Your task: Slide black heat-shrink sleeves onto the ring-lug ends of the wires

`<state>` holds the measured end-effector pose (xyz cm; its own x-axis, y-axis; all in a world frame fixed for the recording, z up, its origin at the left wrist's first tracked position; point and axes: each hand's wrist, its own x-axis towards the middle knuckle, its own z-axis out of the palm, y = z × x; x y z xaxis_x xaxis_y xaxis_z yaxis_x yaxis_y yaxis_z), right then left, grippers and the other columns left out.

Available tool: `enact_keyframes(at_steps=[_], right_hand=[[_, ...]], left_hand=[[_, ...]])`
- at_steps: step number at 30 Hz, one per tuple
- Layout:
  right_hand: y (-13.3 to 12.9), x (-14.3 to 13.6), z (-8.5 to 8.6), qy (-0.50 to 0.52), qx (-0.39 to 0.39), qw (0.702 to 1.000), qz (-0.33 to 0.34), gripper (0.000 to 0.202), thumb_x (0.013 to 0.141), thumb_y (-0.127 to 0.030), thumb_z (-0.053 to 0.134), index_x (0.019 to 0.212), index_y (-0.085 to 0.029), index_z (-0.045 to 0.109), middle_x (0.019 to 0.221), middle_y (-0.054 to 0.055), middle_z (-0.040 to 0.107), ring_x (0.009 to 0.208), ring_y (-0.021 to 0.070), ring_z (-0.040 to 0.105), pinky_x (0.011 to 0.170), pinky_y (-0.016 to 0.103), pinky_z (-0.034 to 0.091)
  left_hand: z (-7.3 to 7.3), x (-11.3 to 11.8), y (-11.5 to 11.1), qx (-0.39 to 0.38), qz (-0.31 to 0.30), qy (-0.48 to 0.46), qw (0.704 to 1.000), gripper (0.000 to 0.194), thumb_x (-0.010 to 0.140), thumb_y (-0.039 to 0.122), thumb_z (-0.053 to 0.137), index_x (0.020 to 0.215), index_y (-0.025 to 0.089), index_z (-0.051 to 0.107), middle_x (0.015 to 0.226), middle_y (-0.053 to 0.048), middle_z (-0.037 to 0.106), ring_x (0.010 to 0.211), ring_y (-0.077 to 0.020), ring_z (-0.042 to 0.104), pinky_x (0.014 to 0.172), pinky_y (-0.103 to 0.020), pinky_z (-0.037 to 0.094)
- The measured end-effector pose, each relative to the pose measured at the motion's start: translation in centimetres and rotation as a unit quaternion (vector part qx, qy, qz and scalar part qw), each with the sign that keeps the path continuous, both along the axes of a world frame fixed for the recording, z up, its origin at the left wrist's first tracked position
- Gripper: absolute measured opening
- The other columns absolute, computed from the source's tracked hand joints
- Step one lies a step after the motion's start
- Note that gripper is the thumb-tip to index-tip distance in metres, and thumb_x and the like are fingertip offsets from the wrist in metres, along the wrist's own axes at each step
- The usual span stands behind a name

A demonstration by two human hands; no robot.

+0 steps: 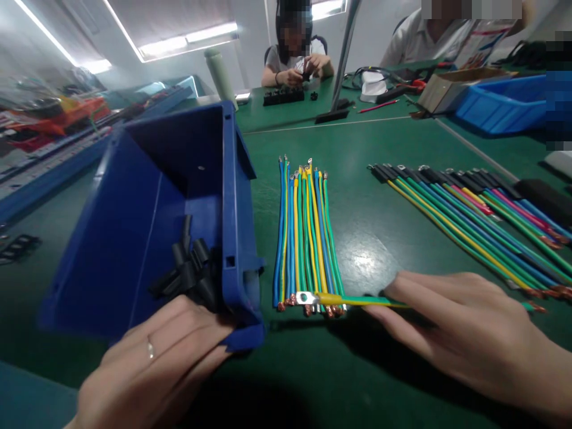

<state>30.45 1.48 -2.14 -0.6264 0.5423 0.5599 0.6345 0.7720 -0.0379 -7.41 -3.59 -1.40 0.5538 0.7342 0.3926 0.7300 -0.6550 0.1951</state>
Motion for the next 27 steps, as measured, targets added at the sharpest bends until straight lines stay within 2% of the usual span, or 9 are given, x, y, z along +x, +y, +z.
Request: enact_keyframes(at_steps=[2,6,14,16,18,20,23,27], right_hand=[[0.1,0.0,-0.1,0.0,0.011,1.0,-0.005,0.054,0.129,-0.035,0.044,0.077,-0.027,0.053,0.057,-0.007,0.05,0.043,0.0094,0.047,0.05,0.035,0.03],[0.4,0.3,-0.2,0.008,0.021,1.0,0.001,0.054,0.129,-0.037,0.045,0.077,-0.027,0.054,0.056,-0.007,0.05,0.041,0.0096,0.048,0.047,0.034,0.03],[0.3,0.3,-0.2,0.006,0.019,1.0,0.005,0.054,0.128,-0.035,0.047,0.076,-0.026,0.056,0.056,-0.007,0.05,0.04,0.0099,0.048,0.047,0.035,0.03],[0.4,0.2,-0.2,0.005,0.016,1.0,0.008,0.054,0.128,-0.035,0.048,0.075,-0.027,0.056,0.056,-0.008,0.048,0.039,0.0094,0.047,0.047,0.035,0.03],[0.5,0.1,-0.2,0.003,0.013,1.0,0.015,0.054,0.128,-0.035,0.047,0.075,-0.027,0.055,0.056,-0.008,0.047,0.039,0.0089,0.046,0.047,0.035,0.029],[0.6,0.2,-0.3,0.0,0.01,1.0,0.019,0.053,0.128,-0.035,0.047,0.076,-0.027,0.055,0.056,-0.008,0.048,0.04,0.0088,0.046,0.047,0.034,0.029],[0.6,0.4,-0.3,0.003,0.013,1.0,0.013,0.053,0.128,-0.036,0.046,0.076,-0.027,0.054,0.056,-0.008,0.048,0.04,0.0094,0.046,0.047,0.035,0.029],[0.4,0.6,-0.3,0.008,0.011,1.0,0.008,0.053,0.128,-0.038,0.046,0.076,-0.027,0.054,0.056,-0.008,0.047,0.039,0.0093,0.046,0.047,0.034,0.029]], left_hand=[[1.2,0.9,0.9,-0.004,-0.029,-0.018,0.999,0.029,0.119,0.011,0.053,0.116,0.03,0.074,0.105,0.007,0.087,0.087,-0.0132,0.081,0.091,-0.025,0.068],[2.9,1.5,2.3,0.009,-0.062,-0.056,0.996,0.011,0.123,0.023,0.062,0.12,0.024,0.073,0.093,0.005,0.083,0.078,-0.0093,0.077,0.081,-0.02,0.062],[3.3,1.5,4.1,0.027,-0.09,-0.051,0.994,0.008,0.121,0.024,0.071,0.121,0.02,0.077,0.095,0.005,0.084,0.086,-0.007,0.077,0.096,-0.017,0.061],[3.5,1.5,4.2,0.021,-0.089,-0.047,0.995,0.009,0.12,0.032,0.073,0.119,0.024,0.076,0.097,0.006,0.084,0.087,-0.0077,0.077,0.098,-0.018,0.061],[3.7,1.4,4.4,-0.01,-0.052,-0.053,0.997,0.022,0.119,0.05,0.073,0.115,0.029,0.075,0.102,0.008,0.083,0.093,-0.0095,0.078,0.095,-0.019,0.06],[4.1,1.3,4.8,-0.029,0.021,-0.059,0.998,0.031,0.121,0.06,0.065,0.115,0.032,0.075,0.11,0.006,0.082,0.101,-0.0136,0.078,0.094,-0.022,0.06],[4.6,1.6,6.0,-0.038,0.113,-0.026,0.993,0.034,0.123,0.046,0.049,0.12,0.027,0.077,0.118,-0.003,0.081,0.109,-0.0245,0.078,0.099,-0.038,0.059],[5.1,2.0,8.0,-0.111,0.17,0.084,0.976,0.042,0.113,0.041,0.039,0.109,0.021,0.076,0.11,-0.014,0.08,0.101,-0.0376,0.077,0.093,-0.055,0.058]])
